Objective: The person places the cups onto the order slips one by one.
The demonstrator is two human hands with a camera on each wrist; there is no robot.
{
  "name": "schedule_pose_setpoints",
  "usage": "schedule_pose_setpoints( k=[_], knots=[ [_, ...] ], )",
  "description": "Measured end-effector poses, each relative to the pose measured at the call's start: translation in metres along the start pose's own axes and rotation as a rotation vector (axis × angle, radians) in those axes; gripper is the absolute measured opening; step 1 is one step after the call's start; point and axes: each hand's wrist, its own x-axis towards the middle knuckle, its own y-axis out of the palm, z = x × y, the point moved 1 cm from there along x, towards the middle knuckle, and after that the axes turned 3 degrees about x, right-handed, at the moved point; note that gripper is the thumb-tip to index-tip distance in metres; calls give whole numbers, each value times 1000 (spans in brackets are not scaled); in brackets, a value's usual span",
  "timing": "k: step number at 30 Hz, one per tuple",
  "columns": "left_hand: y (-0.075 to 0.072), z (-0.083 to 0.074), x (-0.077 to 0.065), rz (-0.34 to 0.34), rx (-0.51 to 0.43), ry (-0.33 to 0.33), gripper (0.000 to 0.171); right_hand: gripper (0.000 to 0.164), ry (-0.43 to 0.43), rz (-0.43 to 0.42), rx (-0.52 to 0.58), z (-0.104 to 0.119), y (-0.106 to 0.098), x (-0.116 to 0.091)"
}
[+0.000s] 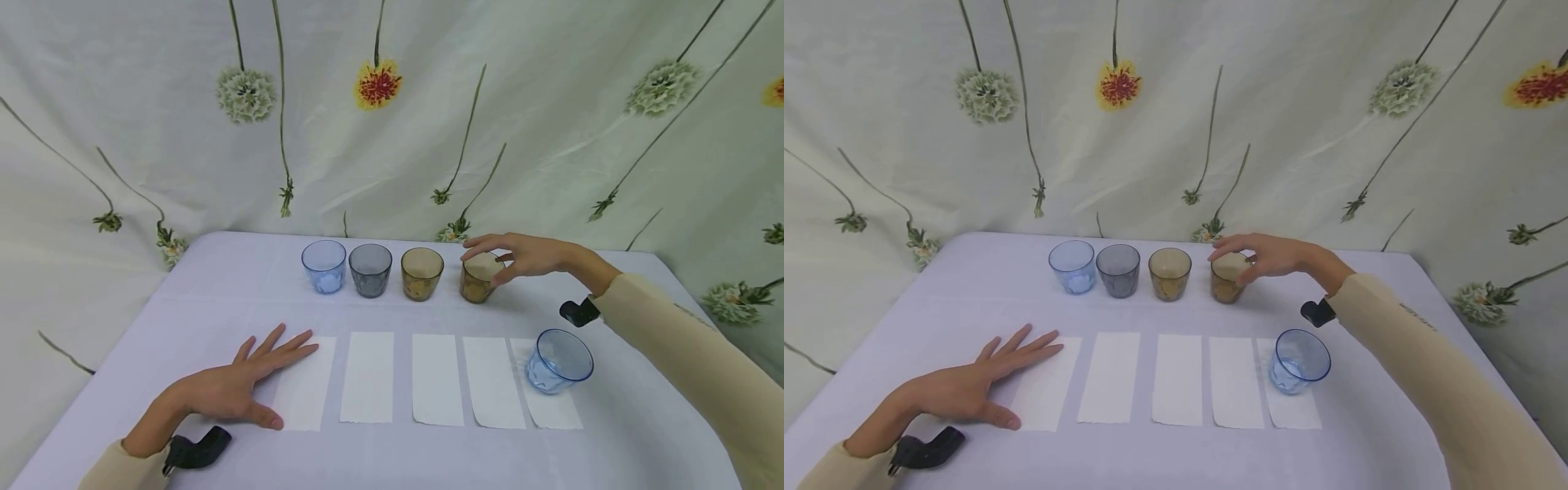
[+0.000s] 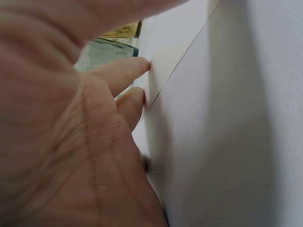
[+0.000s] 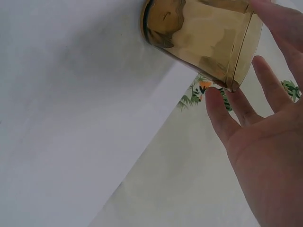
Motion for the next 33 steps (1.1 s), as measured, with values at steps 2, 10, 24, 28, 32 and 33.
schedule_pose_setpoints(
  k=[2,10,24,28,32,33],
  knots=[
    [0,0,0,0,-1,2,102,60,-3,12,-5,1,0,1],
    [-1,-1,1,-22,10,38,101,66,16,42,-24,4,1,5],
    [0,1,1,-14,7,24,101,67,13,64,-6,3,3,7],
    [0,0,1,-7,-2,16,101,66,7,58,-30,4,4,7],
    [1,-1,1,-11,-2,15,101,66,10,52,-32,3,5,6],
    [1,-1,1,-10,-3,13,101,66,9,52,-32,3,5,6]
  ],
)
